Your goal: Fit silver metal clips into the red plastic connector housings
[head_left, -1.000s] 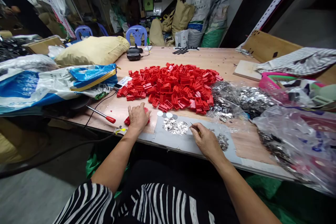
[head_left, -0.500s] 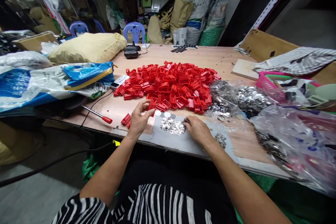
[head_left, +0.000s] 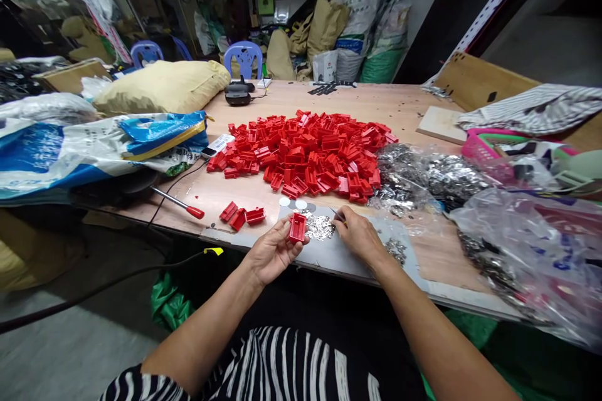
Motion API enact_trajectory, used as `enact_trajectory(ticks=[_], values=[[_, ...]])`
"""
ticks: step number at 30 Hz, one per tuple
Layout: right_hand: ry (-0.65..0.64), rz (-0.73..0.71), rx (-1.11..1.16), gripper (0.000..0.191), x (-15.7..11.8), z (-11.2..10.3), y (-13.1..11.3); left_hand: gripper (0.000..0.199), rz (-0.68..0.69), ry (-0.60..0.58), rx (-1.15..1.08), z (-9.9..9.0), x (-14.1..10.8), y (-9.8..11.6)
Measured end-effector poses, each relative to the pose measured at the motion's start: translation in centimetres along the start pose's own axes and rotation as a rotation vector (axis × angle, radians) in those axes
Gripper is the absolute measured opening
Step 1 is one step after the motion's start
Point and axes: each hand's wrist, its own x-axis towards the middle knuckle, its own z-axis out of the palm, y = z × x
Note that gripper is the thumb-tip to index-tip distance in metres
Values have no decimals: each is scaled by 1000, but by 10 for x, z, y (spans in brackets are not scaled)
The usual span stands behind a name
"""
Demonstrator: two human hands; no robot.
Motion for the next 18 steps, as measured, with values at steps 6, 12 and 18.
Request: enact_trajectory(ticks=[6, 12, 18], values=[[36, -48, 155, 12, -16, 0, 10, 27, -57, 40, -39, 2, -4, -9], [49, -26, 346, 13, -36, -5, 8, 30, -120, 71, -61, 6, -8, -19], [61, -26, 606, 19, -50, -5, -1, 30, -123, 12, -11, 7, -13, -29]])
